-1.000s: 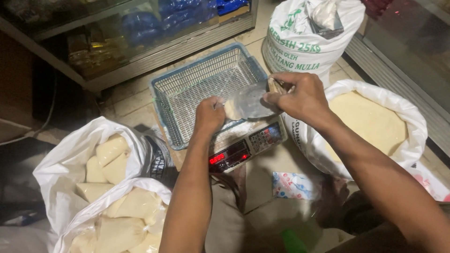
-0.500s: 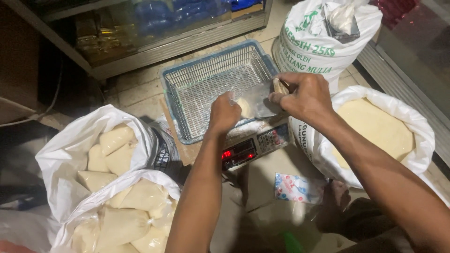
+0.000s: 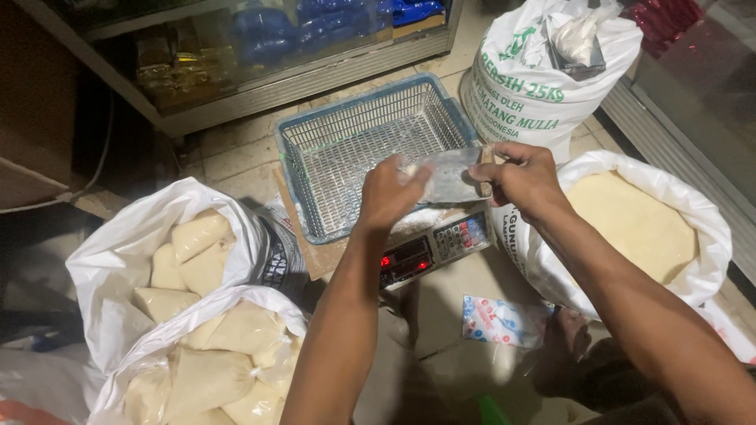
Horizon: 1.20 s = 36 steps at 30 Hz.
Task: The person scoops a soft white food from a large sack onto a digital scale, trims it to a target weight using a metal scraper, places it into a plastic bag, and ties the bag. The process is repeated for multiple portions.
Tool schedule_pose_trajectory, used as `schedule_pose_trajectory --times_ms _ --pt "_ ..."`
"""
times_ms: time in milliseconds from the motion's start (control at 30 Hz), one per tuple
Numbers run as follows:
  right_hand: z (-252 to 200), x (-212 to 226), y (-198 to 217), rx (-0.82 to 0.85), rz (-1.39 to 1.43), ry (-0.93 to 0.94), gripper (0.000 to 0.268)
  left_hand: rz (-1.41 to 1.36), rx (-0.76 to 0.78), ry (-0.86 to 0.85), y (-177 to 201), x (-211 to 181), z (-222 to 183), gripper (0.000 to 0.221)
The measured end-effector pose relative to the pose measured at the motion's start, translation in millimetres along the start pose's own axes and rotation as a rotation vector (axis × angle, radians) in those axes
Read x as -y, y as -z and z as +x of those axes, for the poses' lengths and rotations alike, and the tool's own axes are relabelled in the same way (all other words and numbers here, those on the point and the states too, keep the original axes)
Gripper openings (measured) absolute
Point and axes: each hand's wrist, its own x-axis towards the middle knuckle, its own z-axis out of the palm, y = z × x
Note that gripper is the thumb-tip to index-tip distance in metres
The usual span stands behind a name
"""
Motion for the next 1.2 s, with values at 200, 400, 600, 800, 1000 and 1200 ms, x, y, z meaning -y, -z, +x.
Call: schedule_pose_trajectory --times_ms 200,400,600,800,1000,1200 --pt "-1 0 4 -0.003 -0.001 0.016 0.050 0.286 -0.018 -0.121 -25 18 25 0.050" --pt "-3 -5 13 -0.030 0.074 -0.030 0.057 0.280 -0.166 -0.210 -36 41 43 0.017" --pt "-2 -9 23 -0.060 0.107 -0.032 0.057 0.199 -0.219 -0.255 -32 41 43 0.019" --pt "1 -17 25 -0.063 0.161 -0.066 0.059 0.105 -0.254 -0.272 -34 44 48 0.020" --pt "-4 -22 28 -0.054 0.206 -0.112 0.056 0.094 -0.269 -0.226 -29 39 40 0.019" --pt "3 -35 41 -0.060 0.235 -0.148 0.059 0.121 -0.283 -0.153 -19 25 27 0.026"
